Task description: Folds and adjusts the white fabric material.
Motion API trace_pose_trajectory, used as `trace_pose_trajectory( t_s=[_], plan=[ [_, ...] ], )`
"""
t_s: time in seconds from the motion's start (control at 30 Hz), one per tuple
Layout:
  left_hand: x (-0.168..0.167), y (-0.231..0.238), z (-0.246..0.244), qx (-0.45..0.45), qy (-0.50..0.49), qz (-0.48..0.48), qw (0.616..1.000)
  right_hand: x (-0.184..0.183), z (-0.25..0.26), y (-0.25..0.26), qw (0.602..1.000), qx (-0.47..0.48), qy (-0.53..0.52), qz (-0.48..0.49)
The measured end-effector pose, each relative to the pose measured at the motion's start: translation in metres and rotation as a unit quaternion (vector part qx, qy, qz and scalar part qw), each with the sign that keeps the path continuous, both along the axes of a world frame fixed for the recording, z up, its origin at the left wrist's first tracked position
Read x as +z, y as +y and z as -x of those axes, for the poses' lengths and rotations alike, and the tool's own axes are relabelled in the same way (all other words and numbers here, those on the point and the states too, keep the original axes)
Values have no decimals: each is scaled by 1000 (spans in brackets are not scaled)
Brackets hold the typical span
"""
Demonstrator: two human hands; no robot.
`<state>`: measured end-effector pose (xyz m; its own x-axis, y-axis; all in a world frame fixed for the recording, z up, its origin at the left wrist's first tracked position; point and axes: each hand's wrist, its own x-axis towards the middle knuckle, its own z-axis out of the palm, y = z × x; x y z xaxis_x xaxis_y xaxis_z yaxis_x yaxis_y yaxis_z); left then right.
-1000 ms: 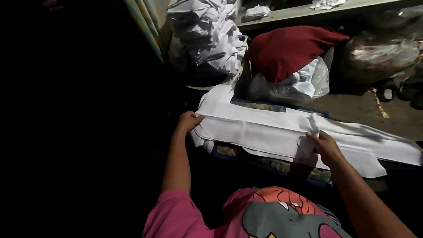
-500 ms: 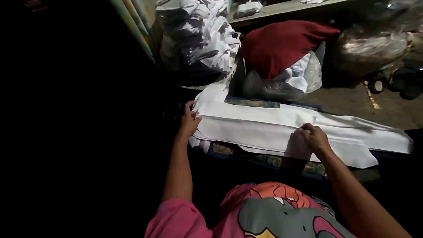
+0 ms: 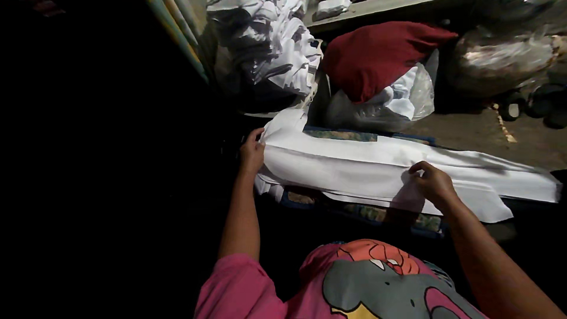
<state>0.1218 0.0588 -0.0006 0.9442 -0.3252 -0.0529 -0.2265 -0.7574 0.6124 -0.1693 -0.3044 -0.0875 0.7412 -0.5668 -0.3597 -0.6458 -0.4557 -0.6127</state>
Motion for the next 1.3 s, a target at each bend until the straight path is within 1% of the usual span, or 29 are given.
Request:
trace_pose_trajectory(
  t_s=[0.07, 0.13, 0.2, 0.23, 0.3, 0.33, 0.43, 0.47, 0.53, 0.6, 0.67, 0.7, 0.73, 0.77, 0.8, 0.87, 0.93, 1.0, 1.13, 1.2, 1.3],
  plan=[
    [7, 1, -5, 17, 30, -46, 998, -2, -1, 2, 1000, 4, 7, -4],
    [4, 1, -6, 61, 97, -78, 990, -3, -1, 5, 1000, 7, 14, -14],
    [-8, 5, -9, 99, 148, -26, 984, -5, 0, 7, 1000, 13, 13, -19],
    [-12, 7, -10, 101, 158, 7, 982, -6, 0, 7, 1000, 15, 9, -18],
    [-15, 11, -8, 70, 161, 50, 983, -9, 1, 7, 1000, 19, 13, -20],
    [-14, 12, -6, 49, 156, 54, 985, -9, 1, 6, 1000, 17, 13, -23],
    [-11, 14, -2, 0, 120, 23, 993, -8, 2, 7, 999, 4, -7, -32],
    [-11, 15, 0, 1, 105, 18, 994, -8, 2, 7, 999, 2, -18, -34],
    [-13, 16, 0, 29, 88, 32, 995, -7, 2, 8, 999, 3, -27, -39],
    [-17, 18, -1, 71, 90, 69, 991, -7, 3, 8, 999, 5, -30, -40],
    [-22, 19, 0, 93, 102, 109, 984, -8, 3, 8, 999, 6, -24, -37],
    [-23, 20, 2, 85, 108, 127, 982, -9, 3, 8, 999, 4, -21, -38],
    [-24, 23, 5, 56, 108, 138, 983, -9, 3, 8, 999, 3, -20, -39],
    [-24, 25, 7, 17, 105, 129, 986, -10, 3, 7, 999, 2, -19, -38],
    [-22, 26, 8, -22, 104, 94, 990, -10, 3, 8, 999, 3, -20, -37],
    [-16, 25, 12, -52, 82, 21, 995, -9, 4, 8, 999, 10, -19, -33],
    [-16, 28, 10, -50, 62, -3, 997, -8, 3, 9, 999, 15, -20, -28],
    [-14, 34, 8, -32, 75, 0, 997, -7, 1, 10, 999, 19, -19, -30],
    [-24, 46, 6, -16, 91, 12, 996, -7, 0, 13, 999, 27, -19, -27],
    [-24, 46, 5, -15, 77, 10, 997, -7, 1, 14, 999, 22, -20, -28],
    [-18, 42, 3, -17, 47, -18, 999, -9, 4, 14, 998, 15, -37, -41]
  ],
)
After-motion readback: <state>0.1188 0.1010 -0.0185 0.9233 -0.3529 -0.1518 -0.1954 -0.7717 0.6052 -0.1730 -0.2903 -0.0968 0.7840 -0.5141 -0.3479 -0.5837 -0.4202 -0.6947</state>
